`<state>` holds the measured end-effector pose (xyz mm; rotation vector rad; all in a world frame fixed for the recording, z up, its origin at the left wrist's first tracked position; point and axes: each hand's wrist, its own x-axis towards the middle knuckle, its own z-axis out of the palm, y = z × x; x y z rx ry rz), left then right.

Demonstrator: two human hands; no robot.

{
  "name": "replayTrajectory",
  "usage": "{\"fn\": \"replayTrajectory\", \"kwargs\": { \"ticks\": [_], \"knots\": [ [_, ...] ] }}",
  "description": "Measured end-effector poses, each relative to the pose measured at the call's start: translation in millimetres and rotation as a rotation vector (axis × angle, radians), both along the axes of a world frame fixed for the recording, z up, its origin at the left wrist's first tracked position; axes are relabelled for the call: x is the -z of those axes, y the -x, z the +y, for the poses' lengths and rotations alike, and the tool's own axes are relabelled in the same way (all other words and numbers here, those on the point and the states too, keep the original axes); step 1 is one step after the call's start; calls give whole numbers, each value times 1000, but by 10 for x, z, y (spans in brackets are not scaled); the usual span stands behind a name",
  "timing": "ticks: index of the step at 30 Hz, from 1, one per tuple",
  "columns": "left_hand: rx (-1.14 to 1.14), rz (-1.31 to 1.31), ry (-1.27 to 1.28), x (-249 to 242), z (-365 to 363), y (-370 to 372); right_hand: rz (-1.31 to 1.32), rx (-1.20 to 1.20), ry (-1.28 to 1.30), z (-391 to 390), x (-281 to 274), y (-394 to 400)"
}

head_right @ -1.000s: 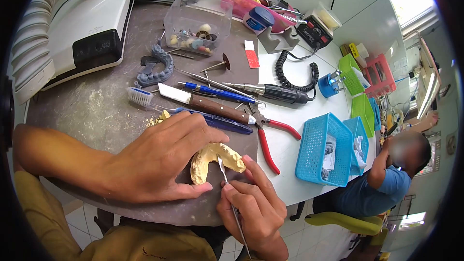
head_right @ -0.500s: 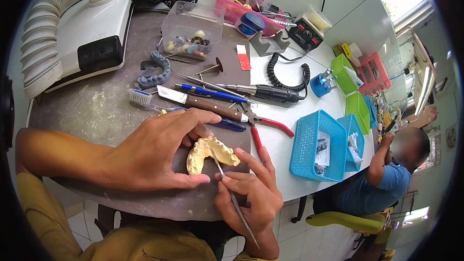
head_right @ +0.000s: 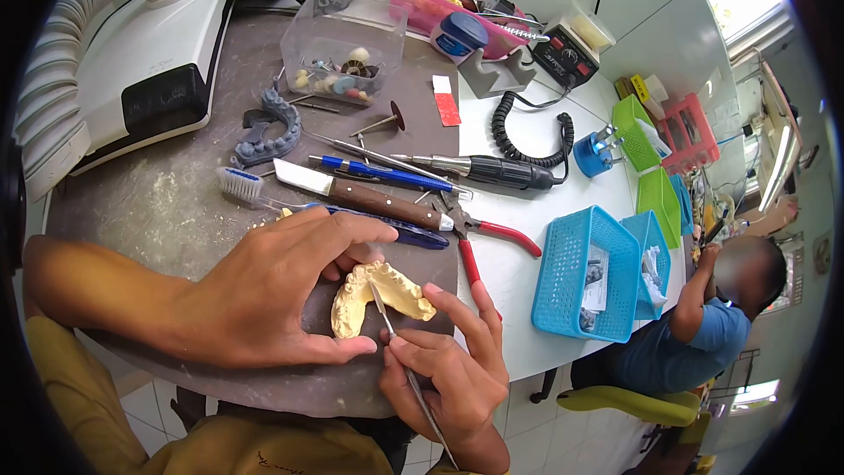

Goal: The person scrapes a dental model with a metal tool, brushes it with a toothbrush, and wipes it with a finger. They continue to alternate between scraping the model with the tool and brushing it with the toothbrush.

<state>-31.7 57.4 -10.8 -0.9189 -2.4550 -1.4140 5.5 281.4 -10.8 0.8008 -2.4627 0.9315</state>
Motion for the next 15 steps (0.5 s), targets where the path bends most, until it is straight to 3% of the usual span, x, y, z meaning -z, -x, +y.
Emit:
{"fn": "replayTrajectory", "kwargs": {
  "ticks": [15],
  "knots": [
    [-28, 30, 23, -11, 9, -21, 14, 0, -48, 1, -36, -4]
  ]
}}
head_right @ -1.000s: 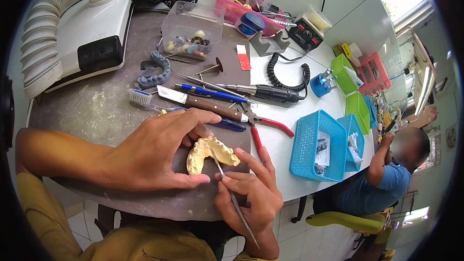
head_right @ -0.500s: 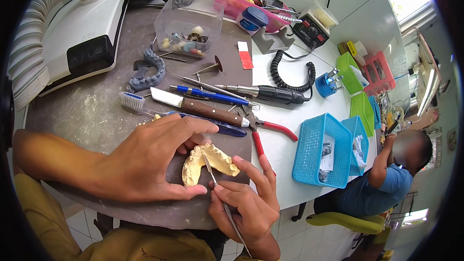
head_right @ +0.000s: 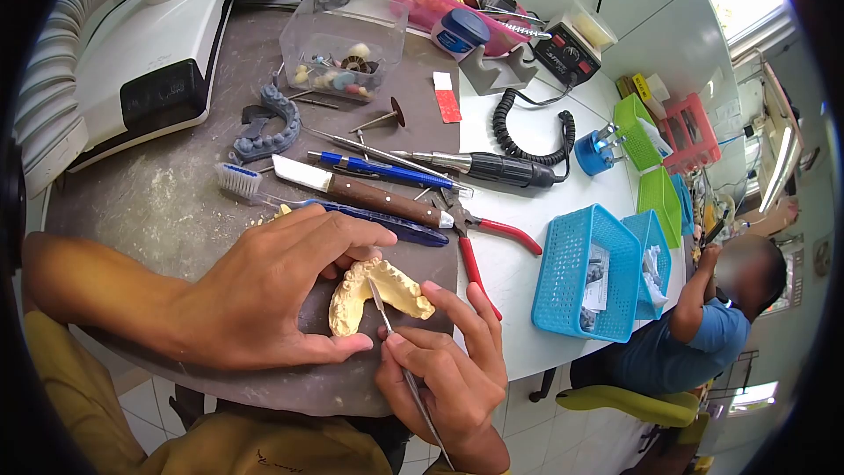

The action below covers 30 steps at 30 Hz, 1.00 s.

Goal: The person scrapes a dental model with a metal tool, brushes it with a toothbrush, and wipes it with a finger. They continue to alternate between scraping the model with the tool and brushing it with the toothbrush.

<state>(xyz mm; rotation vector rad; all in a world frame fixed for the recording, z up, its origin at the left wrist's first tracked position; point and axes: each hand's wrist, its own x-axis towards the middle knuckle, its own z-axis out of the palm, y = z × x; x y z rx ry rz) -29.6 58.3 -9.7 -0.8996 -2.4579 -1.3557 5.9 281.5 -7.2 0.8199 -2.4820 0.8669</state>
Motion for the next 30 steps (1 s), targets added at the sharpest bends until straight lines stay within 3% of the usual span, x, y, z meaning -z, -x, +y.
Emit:
{"fn": "replayTrajectory", "kwargs": {
  "ticks": [23, 30],
  "knots": [
    [-47, -155, 2, -91, 41, -74, 26, 29, 72, -81, 34, -14],
    [-37, -153, 24, -90, 38, -107, -112, -2, 254, 30, 86, 6]
  ]
}}
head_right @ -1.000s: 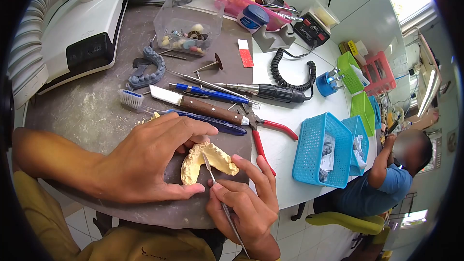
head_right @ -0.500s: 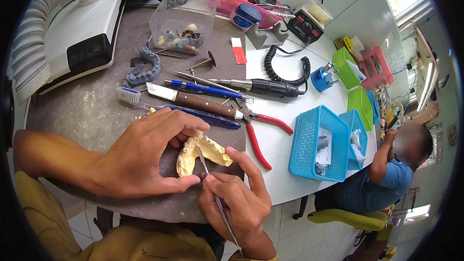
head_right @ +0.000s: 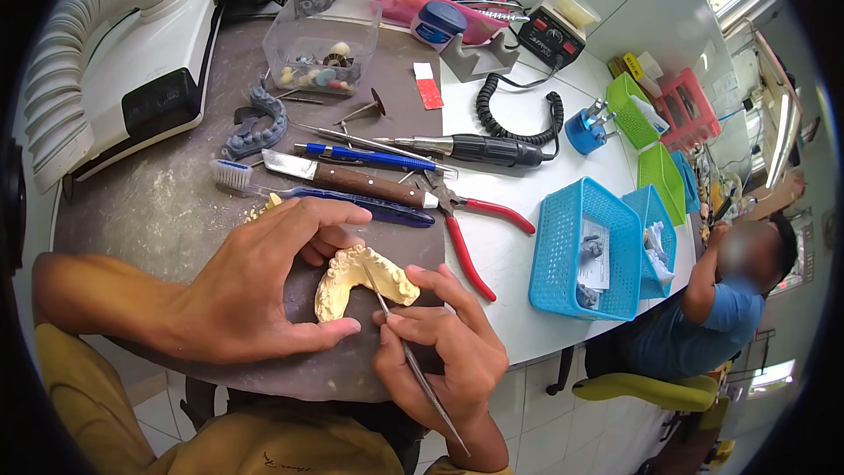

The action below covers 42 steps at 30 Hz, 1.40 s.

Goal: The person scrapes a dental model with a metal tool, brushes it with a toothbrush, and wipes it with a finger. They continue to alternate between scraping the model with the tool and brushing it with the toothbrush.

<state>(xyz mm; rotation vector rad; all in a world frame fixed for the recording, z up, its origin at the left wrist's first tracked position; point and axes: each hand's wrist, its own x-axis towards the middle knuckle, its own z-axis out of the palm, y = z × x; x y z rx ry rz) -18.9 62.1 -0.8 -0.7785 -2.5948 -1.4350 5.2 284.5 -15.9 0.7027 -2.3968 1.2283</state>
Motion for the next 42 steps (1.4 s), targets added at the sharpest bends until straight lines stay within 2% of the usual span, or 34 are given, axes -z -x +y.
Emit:
{"fn": "replayTrajectory", "kwargs": {
  "ticks": [42],
  "knots": [
    [19, 84, 17, 47, -1, 34, 71, -8, -123, -6, -26, -19]
  ]
}}
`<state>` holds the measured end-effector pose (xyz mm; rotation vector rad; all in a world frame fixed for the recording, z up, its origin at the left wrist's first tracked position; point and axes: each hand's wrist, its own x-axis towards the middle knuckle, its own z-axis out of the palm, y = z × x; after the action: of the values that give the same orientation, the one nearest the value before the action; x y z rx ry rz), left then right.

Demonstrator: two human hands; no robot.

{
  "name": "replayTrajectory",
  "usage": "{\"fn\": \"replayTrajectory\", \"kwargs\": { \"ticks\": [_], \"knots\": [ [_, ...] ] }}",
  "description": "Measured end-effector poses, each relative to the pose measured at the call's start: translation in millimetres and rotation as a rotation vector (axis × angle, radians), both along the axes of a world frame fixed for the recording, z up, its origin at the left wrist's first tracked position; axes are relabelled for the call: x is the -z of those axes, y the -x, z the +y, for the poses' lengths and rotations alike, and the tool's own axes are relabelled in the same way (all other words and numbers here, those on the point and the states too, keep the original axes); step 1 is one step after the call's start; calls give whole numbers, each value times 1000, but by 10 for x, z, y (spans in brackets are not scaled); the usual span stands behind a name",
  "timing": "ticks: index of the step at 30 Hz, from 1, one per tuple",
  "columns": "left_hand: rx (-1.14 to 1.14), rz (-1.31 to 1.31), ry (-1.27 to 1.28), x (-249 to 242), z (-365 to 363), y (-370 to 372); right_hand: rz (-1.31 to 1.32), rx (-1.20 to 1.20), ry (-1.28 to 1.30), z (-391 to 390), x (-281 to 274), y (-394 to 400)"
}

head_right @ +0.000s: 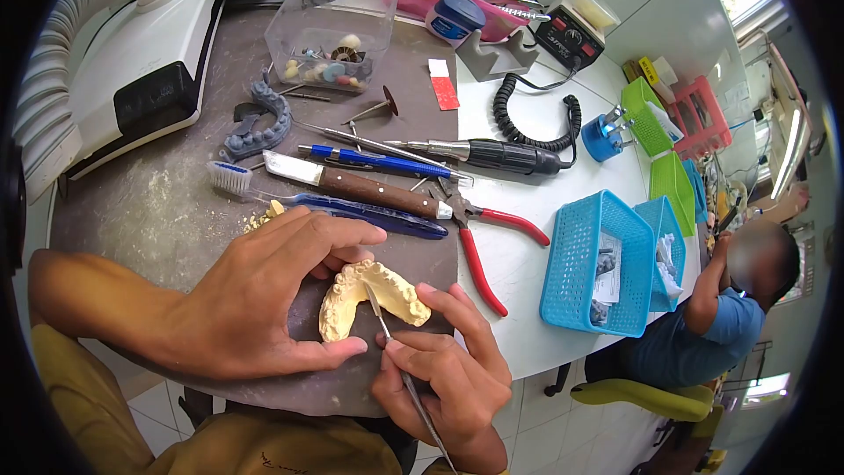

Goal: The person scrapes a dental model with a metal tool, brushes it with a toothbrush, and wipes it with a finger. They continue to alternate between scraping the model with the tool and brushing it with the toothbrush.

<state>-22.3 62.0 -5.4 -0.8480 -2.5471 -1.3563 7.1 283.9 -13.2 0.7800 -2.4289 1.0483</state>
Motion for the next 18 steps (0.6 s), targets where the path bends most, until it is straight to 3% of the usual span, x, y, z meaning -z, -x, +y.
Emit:
{"fn": "replayTrajectory", "kwargs": {
  "ticks": [18],
  "knots": [
    [-6, 11, -6, -6, 1, 4, 5, -4, -15, -19, -27, 5]
  ]
}}
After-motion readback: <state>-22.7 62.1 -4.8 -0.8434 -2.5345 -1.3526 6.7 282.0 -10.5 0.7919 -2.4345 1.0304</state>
